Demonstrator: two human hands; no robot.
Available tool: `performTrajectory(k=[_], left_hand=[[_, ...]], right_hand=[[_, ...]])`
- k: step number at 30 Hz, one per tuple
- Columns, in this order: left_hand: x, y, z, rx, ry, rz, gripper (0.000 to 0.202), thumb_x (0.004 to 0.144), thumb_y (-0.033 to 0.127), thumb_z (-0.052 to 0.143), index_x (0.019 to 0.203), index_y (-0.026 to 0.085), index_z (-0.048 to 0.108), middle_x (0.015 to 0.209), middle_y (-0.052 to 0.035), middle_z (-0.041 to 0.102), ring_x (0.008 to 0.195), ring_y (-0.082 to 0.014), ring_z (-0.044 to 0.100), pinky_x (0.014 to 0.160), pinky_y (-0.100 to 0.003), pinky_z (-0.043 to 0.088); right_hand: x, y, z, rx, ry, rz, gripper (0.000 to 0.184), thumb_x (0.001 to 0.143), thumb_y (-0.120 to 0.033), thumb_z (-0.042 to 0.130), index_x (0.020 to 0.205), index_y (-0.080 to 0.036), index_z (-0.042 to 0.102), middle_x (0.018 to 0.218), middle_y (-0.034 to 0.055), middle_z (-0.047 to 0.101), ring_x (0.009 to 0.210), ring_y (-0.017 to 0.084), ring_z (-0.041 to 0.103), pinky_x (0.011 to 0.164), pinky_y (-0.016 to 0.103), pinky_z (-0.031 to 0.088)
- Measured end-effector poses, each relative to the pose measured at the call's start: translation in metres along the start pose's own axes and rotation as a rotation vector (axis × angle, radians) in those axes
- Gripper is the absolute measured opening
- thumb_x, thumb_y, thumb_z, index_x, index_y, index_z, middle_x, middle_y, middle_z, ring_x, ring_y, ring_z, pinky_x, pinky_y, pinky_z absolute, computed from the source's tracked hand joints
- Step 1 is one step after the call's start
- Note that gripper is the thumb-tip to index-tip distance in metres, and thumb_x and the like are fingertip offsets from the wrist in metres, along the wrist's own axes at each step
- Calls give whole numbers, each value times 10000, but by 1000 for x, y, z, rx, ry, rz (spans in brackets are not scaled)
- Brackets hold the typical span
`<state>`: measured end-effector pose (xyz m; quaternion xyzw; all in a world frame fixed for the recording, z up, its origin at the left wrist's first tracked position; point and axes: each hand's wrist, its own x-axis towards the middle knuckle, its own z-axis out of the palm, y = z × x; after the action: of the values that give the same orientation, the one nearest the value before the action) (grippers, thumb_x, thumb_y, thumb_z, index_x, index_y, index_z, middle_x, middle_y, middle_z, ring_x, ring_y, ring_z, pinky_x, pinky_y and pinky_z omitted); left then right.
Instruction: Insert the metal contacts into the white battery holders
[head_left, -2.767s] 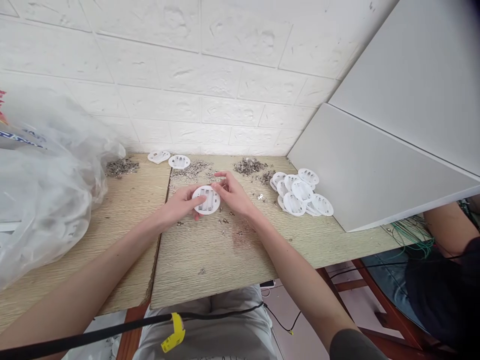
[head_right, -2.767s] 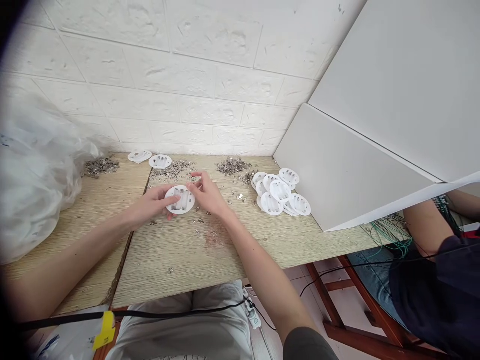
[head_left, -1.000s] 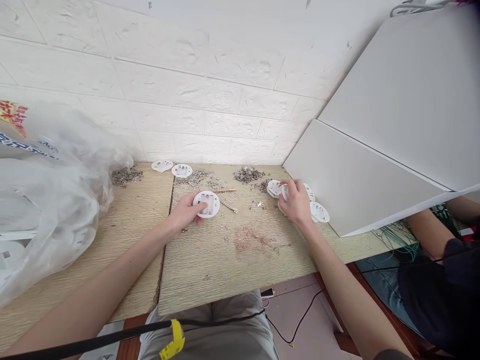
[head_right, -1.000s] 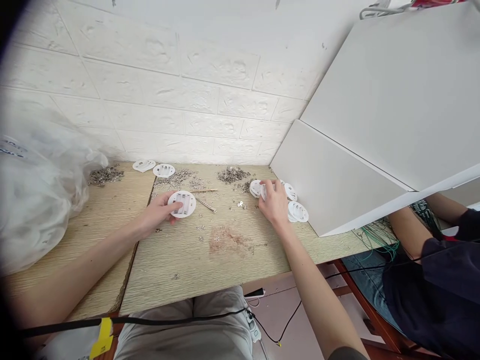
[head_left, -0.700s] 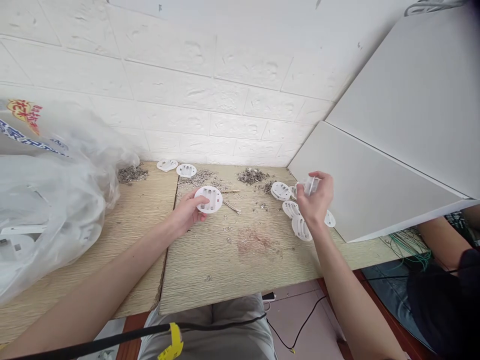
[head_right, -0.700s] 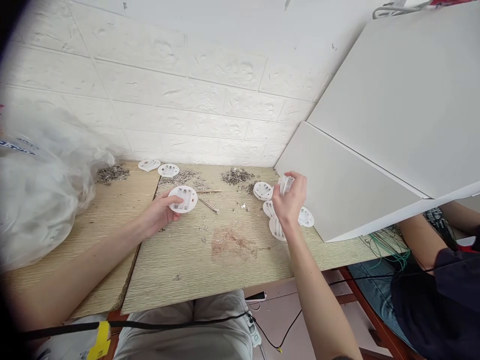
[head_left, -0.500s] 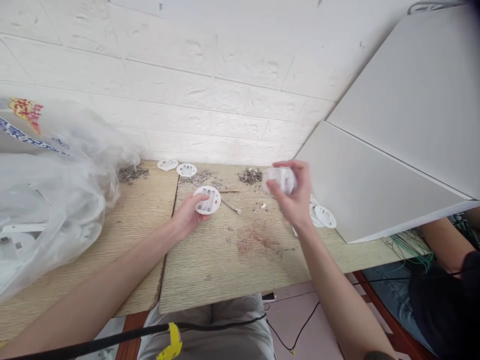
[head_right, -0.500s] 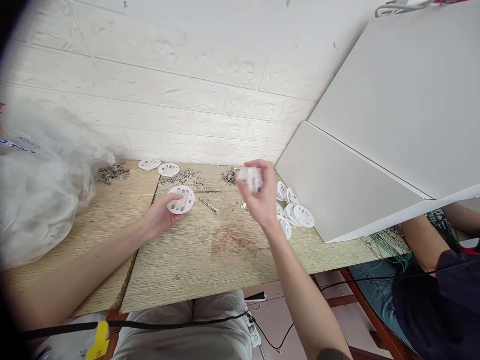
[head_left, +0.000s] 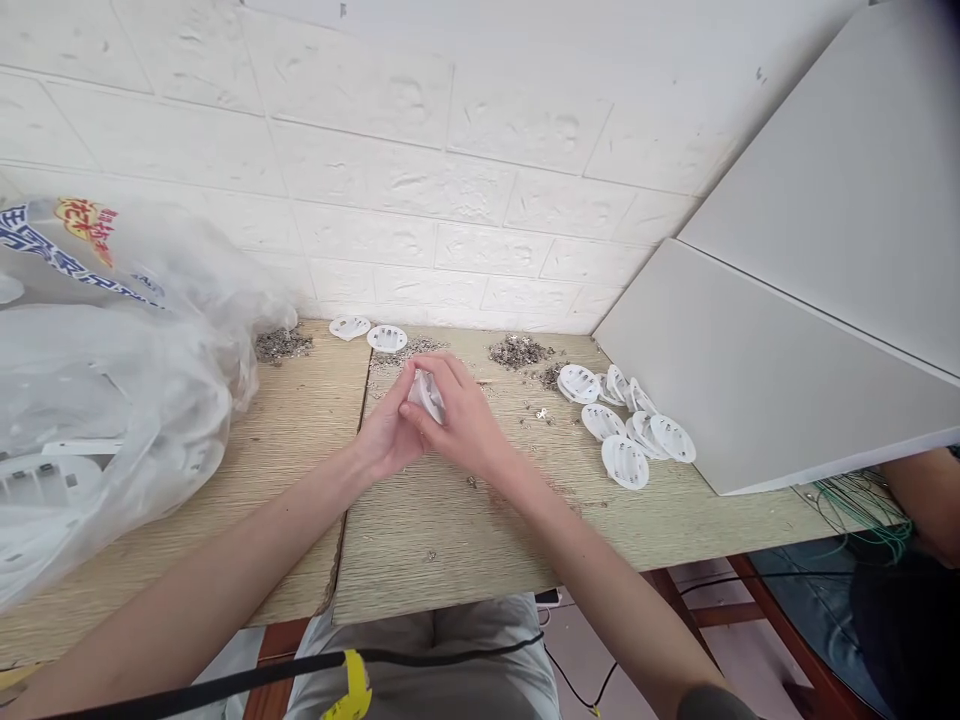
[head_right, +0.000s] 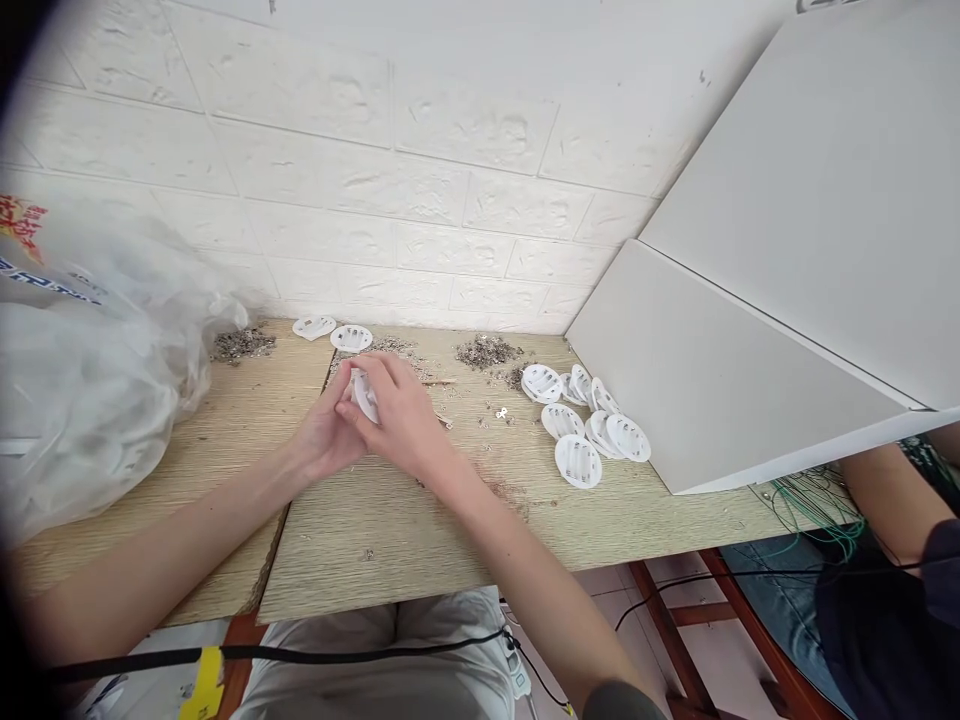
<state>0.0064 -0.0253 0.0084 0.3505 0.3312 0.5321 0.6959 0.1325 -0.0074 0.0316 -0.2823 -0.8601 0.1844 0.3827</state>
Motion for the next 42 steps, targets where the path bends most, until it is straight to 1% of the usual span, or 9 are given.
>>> performTrajectory(k=[6,9,14,19,22,25,32,38,42], left_hand=[[1,-3,-4,-114,-70,-16,470,812,509,650,1196,245,587,1127,-57,670,1044,-231,642,792,-315,556],[0,-1,0,-172,-53,-42,502,801,467,674,1230,219,590,1105,-66,687,1029,-232,649,765,-295,550],[2,-3,-1,-231,-11,-86,415,836,514,626,1072,175,665,971,-74,715,911,-220,675,681,-270,536],[2,-6,-7,-247,-126,-120,399,713,458,781,975,177,672,882,-40,709,781,-169,670,650,-245,531],[1,-5,-5,-253,-98,-65,388,659,333,835,972,185,661,829,-7,690,745,-146,655,661,-233,523],[-1,-3,-1,-226,-54,-48,404,665,356,824,987,180,655,799,-11,673,726,-156,641,663,-257,517],[-6,-3,3,-193,-118,-82,453,632,294,846,1021,200,635,850,-10,657,774,-160,626,656,-248,490],[-3,-3,3,-173,-48,-50,393,638,210,794,996,187,634,802,2,671,696,-141,637,624,-236,516],[-3,1,2,-203,-46,-66,362,677,249,730,1020,165,652,919,-61,717,802,-199,675,700,-295,560]], right_hand=[[-2,7,-8,-114,-128,-30,714,856,-506,612,1431,-195,324,1450,143,429,1367,283,366,1138,515,293],[-5,8,-11,-141,-153,-8,784,858,-560,584,1470,-191,260,1480,154,395,1396,295,336,1154,548,256],[-9,7,-11,-106,-154,-24,745,874,-509,585,1472,-212,253,1466,150,403,1371,299,364,1115,545,324],[-9,9,-12,-92,-160,20,576,886,-395,600,1390,-228,375,1337,126,499,1271,279,452,1054,508,402],[-10,10,-13,-73,-182,-16,712,850,-467,637,1435,-226,308,1396,139,450,1312,296,416,1078,534,375],[-13,10,-13,-33,-194,-49,847,842,-547,618,1492,-214,189,1495,161,340,1396,300,321,1127,534,329],[-13,14,-11,-117,-136,-54,803,867,-586,556,1498,-223,217,1517,165,310,1444,300,248,1148,559,297],[-14,11,-6,-99,-175,-76,899,816,-623,602,1499,-192,208,1536,178,298,1457,311,220,1174,568,238],[-11,17,-30,80,-158,24,785,884,-587,525,1506,-242,193,1558,127,292,1429,269,307,1141,517,336]])
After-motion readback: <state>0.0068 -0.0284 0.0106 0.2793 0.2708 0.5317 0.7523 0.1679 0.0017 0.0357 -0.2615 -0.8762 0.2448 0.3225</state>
